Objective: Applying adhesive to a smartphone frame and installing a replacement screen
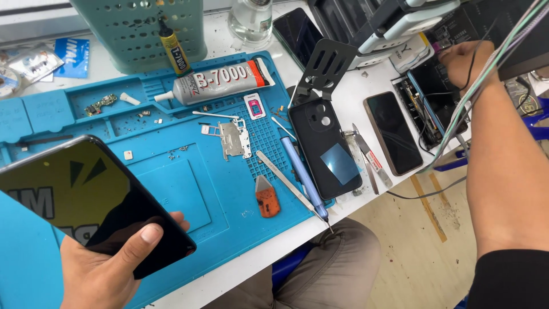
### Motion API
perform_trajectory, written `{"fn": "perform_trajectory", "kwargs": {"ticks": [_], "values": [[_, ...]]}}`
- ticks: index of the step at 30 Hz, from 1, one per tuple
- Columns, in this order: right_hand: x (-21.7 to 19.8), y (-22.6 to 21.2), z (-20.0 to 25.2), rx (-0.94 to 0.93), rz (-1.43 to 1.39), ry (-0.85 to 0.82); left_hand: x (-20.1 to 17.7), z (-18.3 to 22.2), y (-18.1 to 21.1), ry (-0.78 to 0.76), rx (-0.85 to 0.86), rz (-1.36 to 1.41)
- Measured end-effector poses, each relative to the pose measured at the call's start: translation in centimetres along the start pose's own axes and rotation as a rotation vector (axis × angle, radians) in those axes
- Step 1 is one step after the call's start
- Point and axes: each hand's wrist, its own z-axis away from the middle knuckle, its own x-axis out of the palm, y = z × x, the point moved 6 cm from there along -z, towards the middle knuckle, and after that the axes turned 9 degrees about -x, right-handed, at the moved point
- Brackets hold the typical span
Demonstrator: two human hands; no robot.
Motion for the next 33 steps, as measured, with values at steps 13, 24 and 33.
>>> {"fn": "perform_trajectory", "kwargs": {"ticks": [13,24,33], "values": [[-5.5,6.3,6.4,0.007,-0.657,0.333,0.8,1.2,0.4,-0.001,-0.037,-0.033],[-3.1,-0.8,28.6,-0.218,-1.012,0.34,0.9,1.4,-1.2,-0.221,0.051,-0.04],[8.1,-10.7,38.3,-0.369,-1.641,-0.013,1.7,1.6,-1.6,-0.39,0.155,-0.186]]}}
